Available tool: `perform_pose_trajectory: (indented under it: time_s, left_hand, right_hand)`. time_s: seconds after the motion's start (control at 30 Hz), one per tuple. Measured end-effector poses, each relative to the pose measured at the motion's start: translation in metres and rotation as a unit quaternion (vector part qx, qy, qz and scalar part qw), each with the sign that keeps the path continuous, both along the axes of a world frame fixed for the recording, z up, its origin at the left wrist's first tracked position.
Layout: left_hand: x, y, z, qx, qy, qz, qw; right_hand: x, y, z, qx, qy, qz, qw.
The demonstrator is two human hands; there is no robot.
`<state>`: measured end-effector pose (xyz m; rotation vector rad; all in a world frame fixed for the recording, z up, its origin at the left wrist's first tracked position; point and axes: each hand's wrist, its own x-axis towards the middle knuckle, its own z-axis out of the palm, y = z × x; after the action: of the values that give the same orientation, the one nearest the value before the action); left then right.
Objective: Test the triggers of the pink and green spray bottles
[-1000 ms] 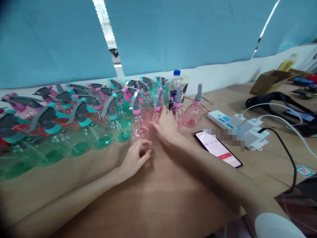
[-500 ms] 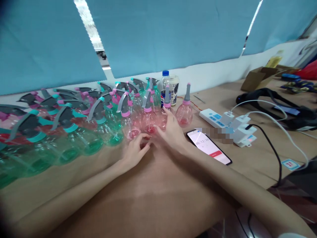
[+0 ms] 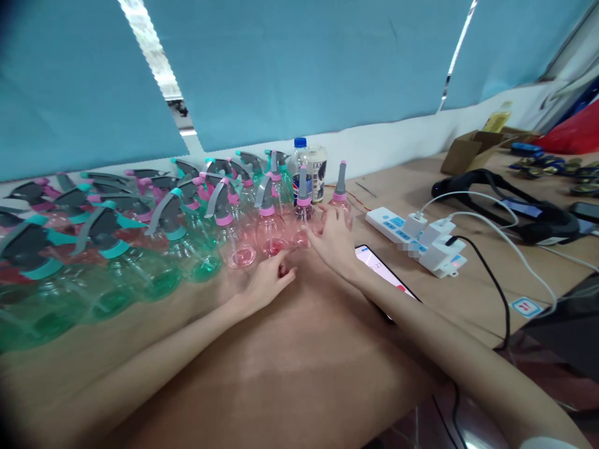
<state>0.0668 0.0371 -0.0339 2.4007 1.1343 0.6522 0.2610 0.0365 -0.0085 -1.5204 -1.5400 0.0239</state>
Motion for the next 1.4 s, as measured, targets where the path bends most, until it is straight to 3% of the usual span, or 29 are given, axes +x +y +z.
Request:
perform_pose_trajectory:
  time_s: [0.33, 0.73, 1.4]
  left_hand:
    - [0.001, 0.001, -0.004, -0.007, 0.040, 0.026, 0.999]
    - [-0.001, -0.001, -0.005, 0.008, 0.041, 0.007, 0.999]
    - [-0.008, -0.005, -0.003, 0.011, -0.006, -0.019, 1.000]
  right_hand:
    - [-0.008, 0.028, 0.002, -0.052, 0.029, 0.010, 0.998]
    - [-0.013, 0.038, 0.000, -0.072, -0.001, -0.021, 0.997]
    - [-0.019, 0.028, 0.006, -0.123, -0.027, -0.053, 0.991]
